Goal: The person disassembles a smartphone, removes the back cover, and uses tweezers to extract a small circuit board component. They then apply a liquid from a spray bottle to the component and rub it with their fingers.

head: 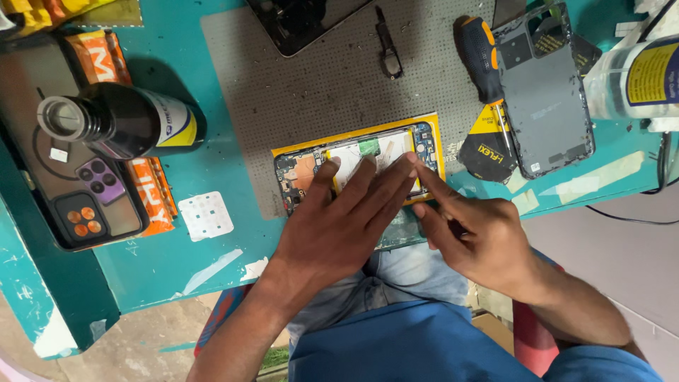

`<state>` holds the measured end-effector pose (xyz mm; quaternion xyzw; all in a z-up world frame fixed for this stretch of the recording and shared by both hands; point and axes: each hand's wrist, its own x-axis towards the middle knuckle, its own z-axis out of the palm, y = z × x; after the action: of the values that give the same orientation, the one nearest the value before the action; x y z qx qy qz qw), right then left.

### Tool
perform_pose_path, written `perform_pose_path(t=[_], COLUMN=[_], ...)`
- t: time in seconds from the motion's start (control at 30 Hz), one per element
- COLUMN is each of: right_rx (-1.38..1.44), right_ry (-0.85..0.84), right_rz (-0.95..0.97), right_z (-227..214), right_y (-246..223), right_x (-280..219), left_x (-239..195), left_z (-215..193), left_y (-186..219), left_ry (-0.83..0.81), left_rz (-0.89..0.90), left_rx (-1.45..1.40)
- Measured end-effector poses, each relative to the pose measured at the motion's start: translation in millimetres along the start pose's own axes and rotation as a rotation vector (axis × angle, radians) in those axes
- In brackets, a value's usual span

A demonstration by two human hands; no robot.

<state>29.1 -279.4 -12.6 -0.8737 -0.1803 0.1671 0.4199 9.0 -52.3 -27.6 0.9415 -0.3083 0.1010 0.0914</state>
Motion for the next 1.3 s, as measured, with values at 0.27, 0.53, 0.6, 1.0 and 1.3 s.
perform_pose_path(t=[0.27, 0.53, 0.6, 1.0, 1.3], right_rx=[0.64, 0.036, -0.318, -0.757, -0.982], right_ry=[-0.133, 0.396, 0.447, 0.492, 0.463], right_rz=[0.294, 0.194, 0.043, 0.089, 0.127], right_z=[-16.9, -46.1, -56.8, -65.1, -62.9], right_y=[15.1, 6.9, 2.0, -6.0, -5.2], right_x=[6.8, 17.0, 26.5, 25.9, 16.7], left_x=[2.1, 2.6, 4.0, 17.2, 19.1], left_z=[6.1, 5.1, 4.0, 5.9, 1.6], left_y=[2.5, 2.9, 3.6, 12.7, 7.1], left_ry=[0.005, -0.045, -0.048, -0.069, -0.103], left_rz=[-0.039, -0.045, -0.042, -0.136, -0.089], left_rx=[0.02, 0.056, 0.073, 0.163, 0.196])
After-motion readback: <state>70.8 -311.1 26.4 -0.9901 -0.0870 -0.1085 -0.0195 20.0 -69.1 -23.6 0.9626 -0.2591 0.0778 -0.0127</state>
